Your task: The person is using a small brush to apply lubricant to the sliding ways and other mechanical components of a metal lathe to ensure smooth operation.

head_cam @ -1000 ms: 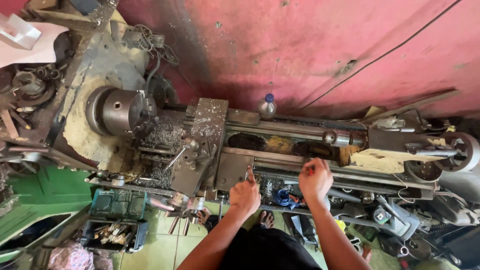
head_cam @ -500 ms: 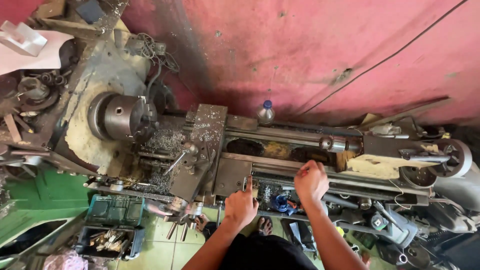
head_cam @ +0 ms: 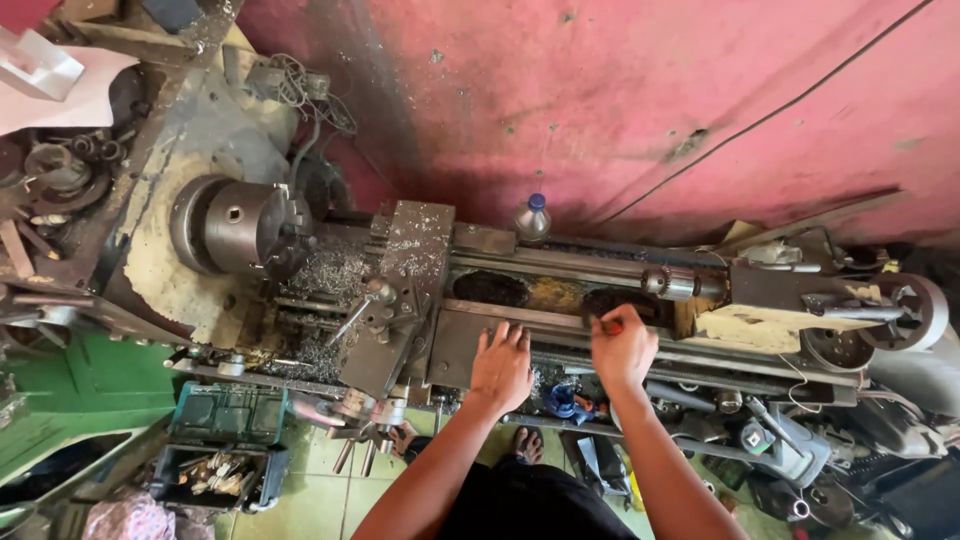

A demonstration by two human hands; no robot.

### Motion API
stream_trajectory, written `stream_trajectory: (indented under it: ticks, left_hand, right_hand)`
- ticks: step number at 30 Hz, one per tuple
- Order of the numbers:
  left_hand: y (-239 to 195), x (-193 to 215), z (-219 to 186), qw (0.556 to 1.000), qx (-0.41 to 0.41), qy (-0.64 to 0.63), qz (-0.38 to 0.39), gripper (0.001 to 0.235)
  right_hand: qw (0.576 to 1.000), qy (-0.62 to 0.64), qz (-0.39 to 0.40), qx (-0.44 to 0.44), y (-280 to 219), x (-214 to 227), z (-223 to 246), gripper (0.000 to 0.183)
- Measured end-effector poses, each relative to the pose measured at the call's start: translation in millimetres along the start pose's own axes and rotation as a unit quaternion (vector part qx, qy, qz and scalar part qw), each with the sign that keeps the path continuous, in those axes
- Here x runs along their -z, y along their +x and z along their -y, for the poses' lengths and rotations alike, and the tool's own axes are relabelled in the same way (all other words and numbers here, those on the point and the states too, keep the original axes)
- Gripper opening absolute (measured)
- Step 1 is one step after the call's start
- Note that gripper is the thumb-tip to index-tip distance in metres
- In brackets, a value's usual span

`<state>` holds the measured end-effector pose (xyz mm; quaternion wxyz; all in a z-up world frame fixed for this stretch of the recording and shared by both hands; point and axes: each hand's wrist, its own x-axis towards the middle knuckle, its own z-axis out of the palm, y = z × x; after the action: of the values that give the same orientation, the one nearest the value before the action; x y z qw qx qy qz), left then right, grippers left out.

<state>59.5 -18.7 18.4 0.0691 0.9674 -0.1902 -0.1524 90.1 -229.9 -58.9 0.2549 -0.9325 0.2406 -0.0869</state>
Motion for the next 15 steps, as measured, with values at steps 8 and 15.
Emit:
stream_trajectory:
  ticks: [8,15]
  left_hand:
    - [10,15,2,0.998,0.032,-0.051,0.031,0.079]
    - [2,12,15,0.998,0.033,-0.047,-0.004,0.069]
  right_hand:
    - [0.987,0.156,0.027,-0.005,-18,0,56,0.025]
    - [0.980,0.201,0.005,0.011,-4,-36,57,0.025]
